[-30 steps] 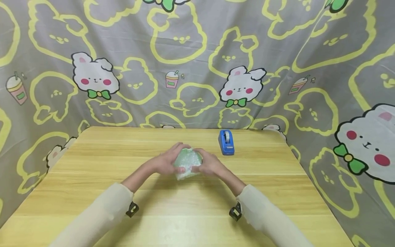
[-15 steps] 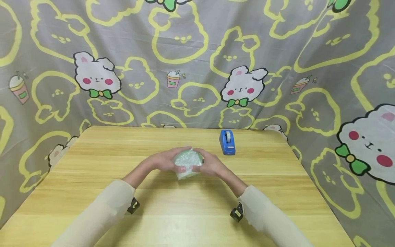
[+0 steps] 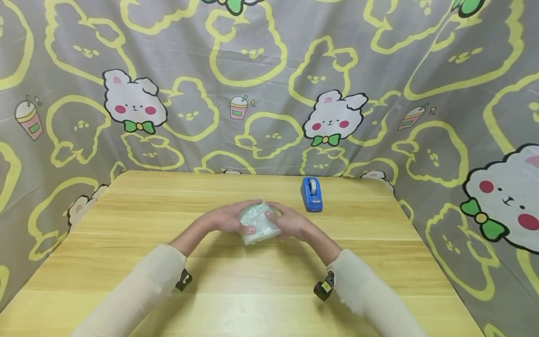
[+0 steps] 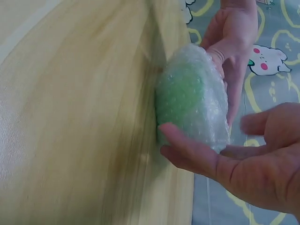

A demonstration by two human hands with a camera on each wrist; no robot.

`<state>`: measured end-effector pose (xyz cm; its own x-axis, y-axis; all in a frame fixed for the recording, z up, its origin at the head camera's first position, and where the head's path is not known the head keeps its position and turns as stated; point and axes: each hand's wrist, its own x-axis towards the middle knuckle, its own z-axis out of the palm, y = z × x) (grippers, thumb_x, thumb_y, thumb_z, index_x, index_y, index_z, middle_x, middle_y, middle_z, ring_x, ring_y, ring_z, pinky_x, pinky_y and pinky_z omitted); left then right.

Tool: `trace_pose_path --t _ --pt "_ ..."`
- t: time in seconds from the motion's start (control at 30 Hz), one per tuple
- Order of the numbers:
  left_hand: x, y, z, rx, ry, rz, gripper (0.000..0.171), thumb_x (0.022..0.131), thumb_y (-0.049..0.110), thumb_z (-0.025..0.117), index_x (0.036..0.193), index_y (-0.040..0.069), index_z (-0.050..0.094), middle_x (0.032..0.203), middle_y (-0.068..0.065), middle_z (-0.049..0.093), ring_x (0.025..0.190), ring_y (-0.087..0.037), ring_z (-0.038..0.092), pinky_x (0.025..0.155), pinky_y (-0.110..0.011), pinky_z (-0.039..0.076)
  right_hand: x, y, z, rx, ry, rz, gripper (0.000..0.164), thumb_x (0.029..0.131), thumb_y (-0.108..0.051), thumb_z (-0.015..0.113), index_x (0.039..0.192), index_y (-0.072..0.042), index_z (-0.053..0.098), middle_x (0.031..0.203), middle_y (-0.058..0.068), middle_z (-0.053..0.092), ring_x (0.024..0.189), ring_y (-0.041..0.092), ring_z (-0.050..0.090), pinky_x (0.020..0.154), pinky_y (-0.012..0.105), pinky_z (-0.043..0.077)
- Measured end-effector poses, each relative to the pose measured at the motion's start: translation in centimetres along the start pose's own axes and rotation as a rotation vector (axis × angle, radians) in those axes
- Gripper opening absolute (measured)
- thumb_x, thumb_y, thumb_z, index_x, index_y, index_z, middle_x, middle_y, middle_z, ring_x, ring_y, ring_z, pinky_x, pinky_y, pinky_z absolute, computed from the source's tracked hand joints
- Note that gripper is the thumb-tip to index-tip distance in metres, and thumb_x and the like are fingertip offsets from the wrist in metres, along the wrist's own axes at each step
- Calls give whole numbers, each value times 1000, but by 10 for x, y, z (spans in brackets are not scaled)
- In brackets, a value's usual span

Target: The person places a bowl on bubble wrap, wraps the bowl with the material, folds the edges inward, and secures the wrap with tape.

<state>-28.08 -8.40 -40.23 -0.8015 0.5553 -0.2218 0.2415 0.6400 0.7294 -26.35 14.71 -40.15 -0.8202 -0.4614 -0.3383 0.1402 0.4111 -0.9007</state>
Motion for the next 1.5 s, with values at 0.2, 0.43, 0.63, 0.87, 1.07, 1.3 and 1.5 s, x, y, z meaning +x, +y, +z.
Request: trace_pose_path --t 0.2,0.43,0.63,0.87,1.07,1.3,1.5 --pt "-1 1 2 9 9 0 90 88 28 79 162 22 28 159 -14 40 140 -33 44 116 -55 36 5 3 15 -138 162 -74 66 98 -14 67 157 -11 36 141 30 51 107 36 69 73 42 63" --pt "-4 5 4 16 18 -11 90 89 29 78 162 19 26 163 -16 35 145 -36 39 119 -55 32 6 6 20 -222 234 -94 65 97 -10 68 155 -11 40 140 30 54 96 30 72 67 40 63" --pt "-6 5 1 -96 -41 -29 96 88 29 80 163 20 21 167 -15 26 149 -36 32 122 -54 28 6 5 22 -252 254 -82 65 96 -12 69 155 -13 42 139 28 56 92 26 72 66 39 63" --pt "-6 4 -1 -100 -33 -16 109 79 26 89 163 19 19 164 -17 32 147 -38 35 120 -56 31 8 3 21 -260 259 -87 66 95 -13 70 155 -12 42 139 27 56 85 23 71 65 38 62" --pt "-3 3 2 -69 23 36 109 76 23 91 162 16 23 156 -18 43 141 -36 44 117 -53 36 7 5 20 -255 263 -101 66 94 -12 71 154 -11 43 142 26 54 89 24 71 65 38 62" --pt "-2 -4 3 -24 26 38 110 79 31 89 163 19 19 158 -19 40 141 -37 44 116 -55 36 6 4 20 -258 266 -97 65 95 -13 71 154 -12 43 147 27 51 92 27 72 66 38 62" --pt "-3 -6 3 9 40 -18 104 78 40 88 162 28 27 160 -13 41 143 -35 43 116 -57 36 5 5 19 -248 258 -88 65 96 -14 70 154 -13 42 148 27 49 95 28 72 68 38 63"
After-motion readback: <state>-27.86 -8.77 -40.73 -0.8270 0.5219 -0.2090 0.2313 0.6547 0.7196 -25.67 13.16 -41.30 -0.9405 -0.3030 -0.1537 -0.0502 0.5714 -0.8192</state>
